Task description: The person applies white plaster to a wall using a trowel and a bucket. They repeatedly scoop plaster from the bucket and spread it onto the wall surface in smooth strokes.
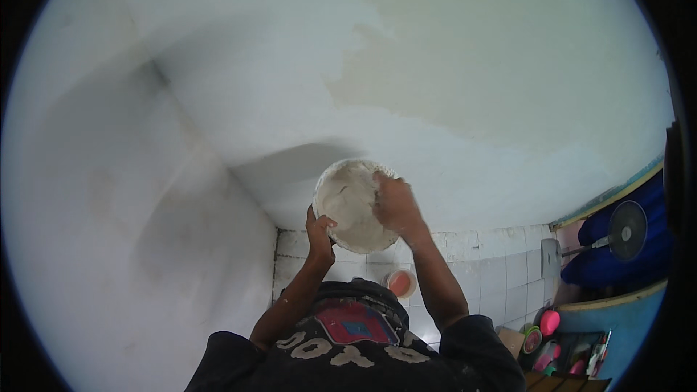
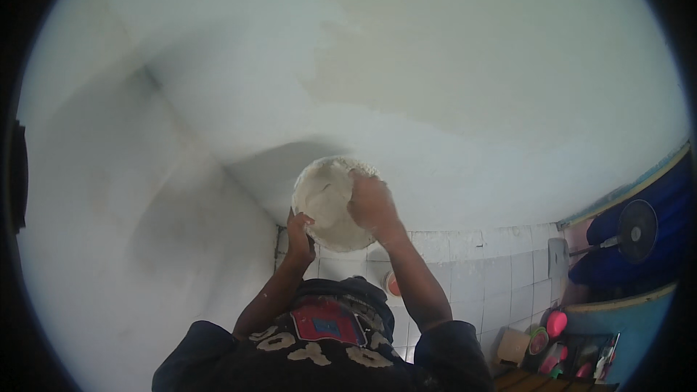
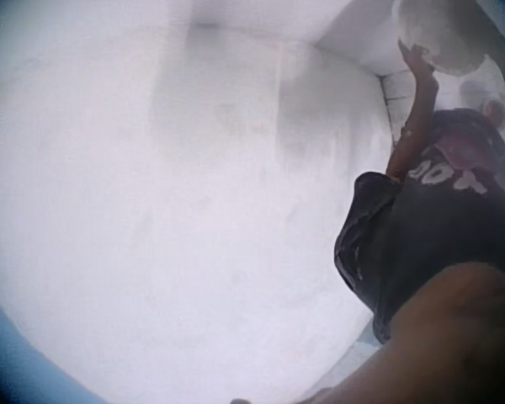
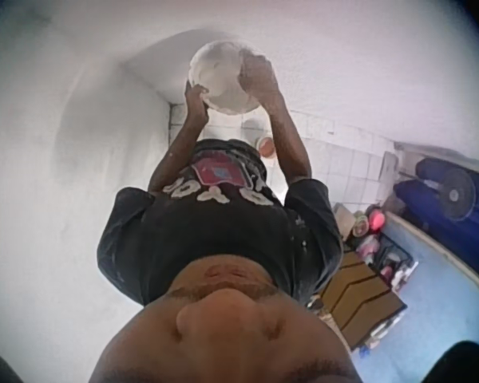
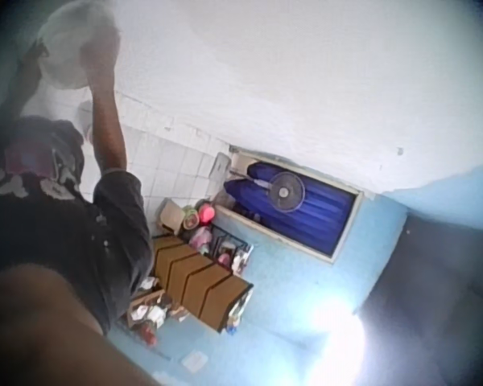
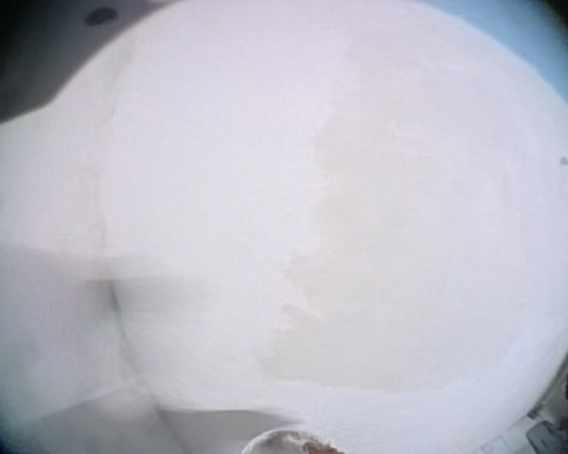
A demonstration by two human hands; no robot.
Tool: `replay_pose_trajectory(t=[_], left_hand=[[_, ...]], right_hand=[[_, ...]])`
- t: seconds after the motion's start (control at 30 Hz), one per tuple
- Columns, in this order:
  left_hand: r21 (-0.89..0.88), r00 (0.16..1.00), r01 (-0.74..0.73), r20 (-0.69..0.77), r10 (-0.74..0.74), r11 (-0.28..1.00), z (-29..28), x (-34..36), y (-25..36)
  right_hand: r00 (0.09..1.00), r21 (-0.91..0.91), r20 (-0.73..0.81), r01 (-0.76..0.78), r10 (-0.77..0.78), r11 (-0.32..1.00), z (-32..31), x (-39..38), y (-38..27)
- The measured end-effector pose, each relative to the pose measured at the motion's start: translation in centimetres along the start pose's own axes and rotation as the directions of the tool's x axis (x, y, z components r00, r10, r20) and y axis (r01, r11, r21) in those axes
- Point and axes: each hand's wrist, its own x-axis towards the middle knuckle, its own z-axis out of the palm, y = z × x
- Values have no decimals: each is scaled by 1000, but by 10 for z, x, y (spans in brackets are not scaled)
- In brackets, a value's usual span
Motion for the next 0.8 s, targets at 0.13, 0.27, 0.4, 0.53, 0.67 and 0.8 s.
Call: replay_pose_trajectory(t=[0.13,0.27,0.4,0.53,0.67,0.8], left_hand=[[-1,999,26,-19,-26,1000,2,3,3],[-1,1000,-10,2,10,1000,2,0,11],[-6,1000,7,-7,-7,1000,-6,14,2],[-6,1000,-15,-13,15,1000,-8,16,1],[-33,999,50,4,-50,998,-4,15,-1],[-59,999,28,-28,-29,998,-12,24,-2]], right_hand=[[991,90,126,40,-51,995,23,-9,-11],[995,42,-64,80,-77,996,-4,-3,-30],[992,5,7,123,-123,992,4,12,-9],[993,44,1,114,-114,993,-15,11,-28],[977,16,141,158,-159,987,4,25,4],[973,144,-67,229,-221,963,-50,25,-29]])
